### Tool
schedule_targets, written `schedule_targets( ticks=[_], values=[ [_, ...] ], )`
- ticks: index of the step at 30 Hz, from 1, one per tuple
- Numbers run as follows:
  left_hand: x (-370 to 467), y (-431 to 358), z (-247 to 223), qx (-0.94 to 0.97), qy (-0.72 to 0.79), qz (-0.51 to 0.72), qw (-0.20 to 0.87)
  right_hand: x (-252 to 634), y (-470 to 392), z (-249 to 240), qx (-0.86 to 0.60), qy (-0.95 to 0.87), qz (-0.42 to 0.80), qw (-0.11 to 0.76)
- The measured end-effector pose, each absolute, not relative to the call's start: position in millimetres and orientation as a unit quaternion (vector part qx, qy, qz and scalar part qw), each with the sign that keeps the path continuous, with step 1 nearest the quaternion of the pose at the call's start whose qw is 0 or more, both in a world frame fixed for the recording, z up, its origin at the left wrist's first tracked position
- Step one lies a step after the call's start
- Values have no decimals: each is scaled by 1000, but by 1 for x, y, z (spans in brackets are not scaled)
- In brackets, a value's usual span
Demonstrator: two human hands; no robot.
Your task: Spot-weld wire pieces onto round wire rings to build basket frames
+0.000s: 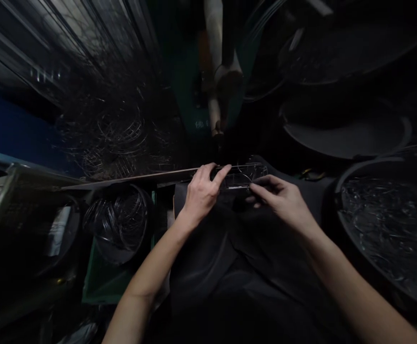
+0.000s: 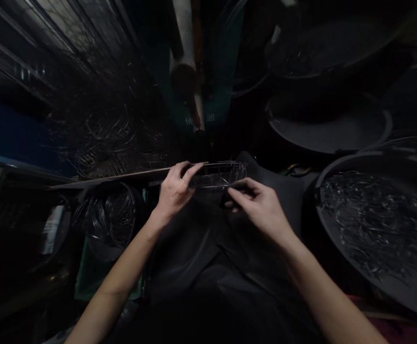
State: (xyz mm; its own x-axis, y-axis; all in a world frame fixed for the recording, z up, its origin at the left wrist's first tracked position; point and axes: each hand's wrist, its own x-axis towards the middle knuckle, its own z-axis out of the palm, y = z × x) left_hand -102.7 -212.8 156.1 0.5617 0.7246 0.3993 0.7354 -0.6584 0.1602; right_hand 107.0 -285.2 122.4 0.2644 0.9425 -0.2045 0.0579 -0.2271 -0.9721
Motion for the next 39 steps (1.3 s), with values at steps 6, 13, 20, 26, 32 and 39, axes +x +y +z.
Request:
schedule_targets(
  ticks=[6,13,20,26,32,39],
  values=[
    [-99,-214,156,-888,-402,-214,72,66,-255,137,-629,-384,430,522],
    [-99,-210,158,-872,-424,-243,-11,48,-255,145,-682,-404,319,519],
    [-91,-213,163,-868,-426,-256,0,52,-250,171,-717,-412,321,461],
    [-91,-215,161,-873,-427,-236,2,63,-248,170,-730,-428,331,416],
    [-91,-216,160,-864,-439,-246,-8,63,-244,154,-699,-427,335,466],
    [-91,-206,160,-850,-446,-277,-40,47,-239,154,-639,-404,349,553]
  ],
)
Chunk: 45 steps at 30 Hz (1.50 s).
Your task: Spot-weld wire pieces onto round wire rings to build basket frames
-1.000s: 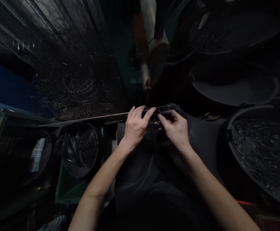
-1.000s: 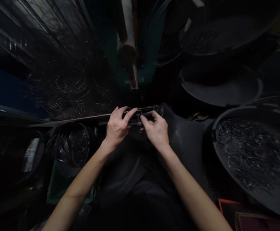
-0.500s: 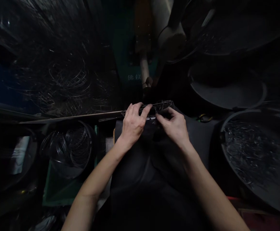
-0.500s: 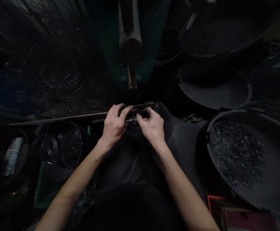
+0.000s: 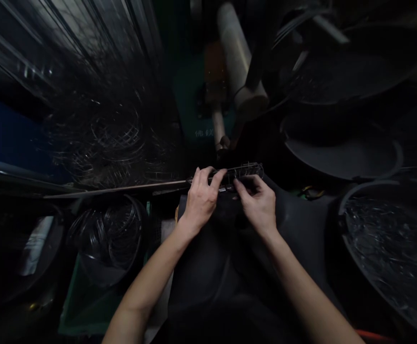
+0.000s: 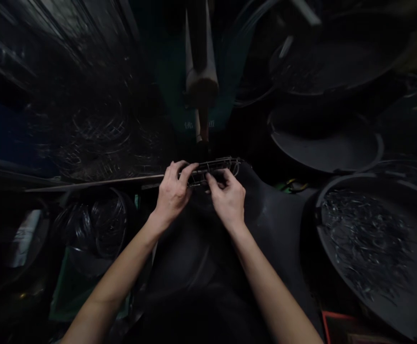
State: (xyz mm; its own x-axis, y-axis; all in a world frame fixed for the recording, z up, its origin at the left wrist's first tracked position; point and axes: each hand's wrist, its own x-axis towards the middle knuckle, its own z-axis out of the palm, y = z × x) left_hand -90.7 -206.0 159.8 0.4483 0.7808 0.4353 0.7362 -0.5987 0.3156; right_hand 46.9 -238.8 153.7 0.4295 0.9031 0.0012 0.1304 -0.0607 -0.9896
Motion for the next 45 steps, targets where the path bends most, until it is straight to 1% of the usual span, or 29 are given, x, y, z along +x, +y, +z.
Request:
schedule_targets(
  ticks=[6,10,14,25,30,39,45],
  values=[
    [-89,-195,140,854,416,314,13,47,-236,144,-665,-455,242,541],
    [-86,-192,134,855,397,332,-27,50,-235,140,-667,-478,204,533],
    [-85,-192,133,857,395,330,-28,53,-234,136,-663,-499,174,530],
    [-82,-190,128,853,399,335,11,51,-233,134,-668,-469,167,553],
    [-81,-188,130,851,395,346,-1,51,-232,136,-657,-469,168,566],
    [-79,-183,132,852,385,355,-19,53,-228,132,-651,-485,148,565],
    [-79,-179,130,858,381,344,-12,54,-224,131,-644,-491,130,573]
  ],
)
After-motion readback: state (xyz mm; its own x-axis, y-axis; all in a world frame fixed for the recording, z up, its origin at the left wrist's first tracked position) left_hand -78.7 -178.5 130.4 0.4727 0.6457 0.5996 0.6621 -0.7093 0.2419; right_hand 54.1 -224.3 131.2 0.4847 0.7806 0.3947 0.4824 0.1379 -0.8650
